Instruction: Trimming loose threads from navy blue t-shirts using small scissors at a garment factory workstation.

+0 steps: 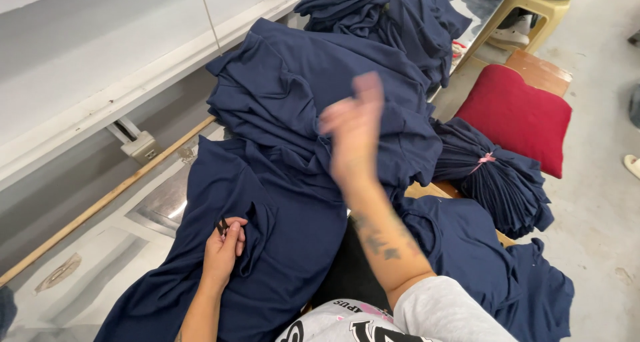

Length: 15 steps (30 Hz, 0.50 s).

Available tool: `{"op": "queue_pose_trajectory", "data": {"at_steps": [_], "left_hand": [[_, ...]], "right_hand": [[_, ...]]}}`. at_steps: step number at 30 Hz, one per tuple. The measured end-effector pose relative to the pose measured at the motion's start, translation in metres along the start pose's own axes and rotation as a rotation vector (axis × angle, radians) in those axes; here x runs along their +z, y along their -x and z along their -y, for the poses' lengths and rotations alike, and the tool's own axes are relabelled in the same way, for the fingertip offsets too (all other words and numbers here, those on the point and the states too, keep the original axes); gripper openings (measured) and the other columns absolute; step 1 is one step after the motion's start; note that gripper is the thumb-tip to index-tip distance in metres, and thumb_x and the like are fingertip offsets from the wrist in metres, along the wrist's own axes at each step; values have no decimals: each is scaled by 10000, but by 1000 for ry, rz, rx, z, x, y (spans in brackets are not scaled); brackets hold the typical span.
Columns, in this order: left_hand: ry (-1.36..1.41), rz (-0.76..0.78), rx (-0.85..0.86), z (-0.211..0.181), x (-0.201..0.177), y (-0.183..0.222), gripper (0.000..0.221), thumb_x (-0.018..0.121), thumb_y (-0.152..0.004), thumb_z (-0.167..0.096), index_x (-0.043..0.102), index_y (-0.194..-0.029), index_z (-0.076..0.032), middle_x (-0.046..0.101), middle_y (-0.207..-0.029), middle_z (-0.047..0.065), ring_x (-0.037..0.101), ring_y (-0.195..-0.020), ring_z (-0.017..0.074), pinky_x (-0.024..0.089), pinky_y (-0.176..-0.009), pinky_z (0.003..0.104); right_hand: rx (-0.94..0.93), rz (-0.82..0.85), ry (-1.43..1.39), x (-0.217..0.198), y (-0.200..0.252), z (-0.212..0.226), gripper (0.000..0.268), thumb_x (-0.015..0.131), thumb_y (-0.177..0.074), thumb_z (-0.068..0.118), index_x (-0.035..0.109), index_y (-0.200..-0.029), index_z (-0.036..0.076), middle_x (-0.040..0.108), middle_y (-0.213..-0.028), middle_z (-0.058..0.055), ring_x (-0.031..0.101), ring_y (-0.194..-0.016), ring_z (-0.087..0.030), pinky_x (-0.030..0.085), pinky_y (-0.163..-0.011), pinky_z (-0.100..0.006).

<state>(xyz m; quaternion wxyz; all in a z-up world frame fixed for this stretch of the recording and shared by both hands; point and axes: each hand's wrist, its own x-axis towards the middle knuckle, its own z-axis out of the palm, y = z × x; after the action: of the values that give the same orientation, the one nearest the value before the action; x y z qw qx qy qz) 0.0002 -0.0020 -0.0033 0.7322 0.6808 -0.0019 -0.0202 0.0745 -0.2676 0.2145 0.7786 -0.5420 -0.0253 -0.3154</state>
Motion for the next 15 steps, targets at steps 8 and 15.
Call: {"op": "queue_pose_trajectory", "data": {"at_steps": [8,15], "left_hand": [[322,-19,14,6,-4,-6,288,465,-1102,-218,636,-1080,12,540,-703,62,409,-456,104,314,-445,248],[346,-36,-59,-4,-2,-5,386,417,-1128,-304,645,-1076,4,554,-701,64,418,-458,113,312,-441,252]], "right_hand": [[128,604,442,12,148,-162,594,505,-1025,203,316,-1567,52,687,-944,-74,643,-979,-205,495,-867,-329],[169,635,516,12,146,-162,515,552,-995,170,445,-1495,114,683,-971,-66,684,-832,-199,525,-834,-327]]}}
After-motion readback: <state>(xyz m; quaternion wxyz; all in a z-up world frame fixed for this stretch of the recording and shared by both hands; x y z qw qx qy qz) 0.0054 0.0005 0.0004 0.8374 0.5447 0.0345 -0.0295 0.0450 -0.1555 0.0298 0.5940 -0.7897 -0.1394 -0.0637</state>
